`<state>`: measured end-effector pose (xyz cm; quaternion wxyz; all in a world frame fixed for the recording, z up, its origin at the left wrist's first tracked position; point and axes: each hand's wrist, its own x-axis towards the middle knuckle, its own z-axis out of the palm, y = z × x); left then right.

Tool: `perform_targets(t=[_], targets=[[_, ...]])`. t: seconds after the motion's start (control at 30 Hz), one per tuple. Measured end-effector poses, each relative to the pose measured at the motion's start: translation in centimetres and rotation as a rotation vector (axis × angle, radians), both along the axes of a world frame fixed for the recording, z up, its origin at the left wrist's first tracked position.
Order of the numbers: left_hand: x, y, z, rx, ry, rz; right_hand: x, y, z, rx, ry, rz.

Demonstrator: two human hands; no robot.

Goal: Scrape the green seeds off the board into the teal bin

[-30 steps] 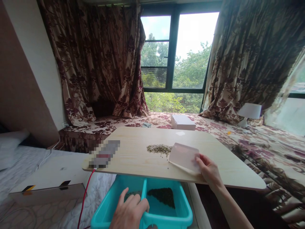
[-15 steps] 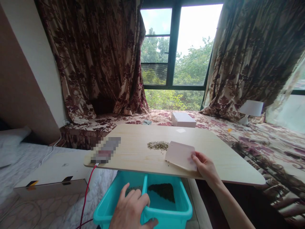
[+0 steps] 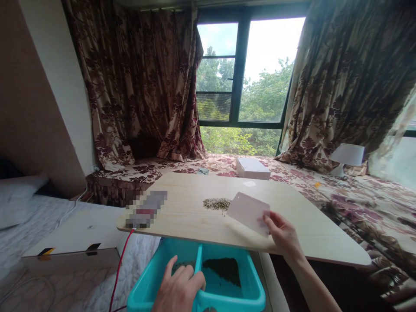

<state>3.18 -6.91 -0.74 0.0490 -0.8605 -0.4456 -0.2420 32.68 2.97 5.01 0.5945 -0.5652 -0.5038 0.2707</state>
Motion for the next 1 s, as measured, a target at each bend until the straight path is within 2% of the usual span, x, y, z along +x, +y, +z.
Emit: perform_targets(t=[0.13, 0.43, 0.6, 0.8, 0.9, 1.0], targets=[[-0.6, 0.6, -0.4, 0.058, 0.063, -0.023, 0.0, 1.2, -0.8, -0.012, -0.071, -0.005], [-0.7, 0.1, -0.1, -0.062, 0.084, 0.024, -0.7, 2.8, -1.3, 0.035, -0.132, -0.003], [-0.7, -0.1, 0.0, -0.059, 0.058, 0.051, -1.0, 3.4, -1.5, 0.043, -0.114, 0.024], [-0.8, -0.2, 0.4, -0.032, 0.021, 0.054, -1.3, 3.2, -0.8, -0.001, -0.081, 0.142], [-0.6, 0.0, -0.2, 0.037, 0.016, 0.066, -1.6, 2.8, -0.3, -0.004, -0.082, 0.206], [0.0, 0.1, -1.1, 0.112, 0.024, 0.178, -1.8, 2.1, -0.1, 0.002, -0.078, 0.29]])
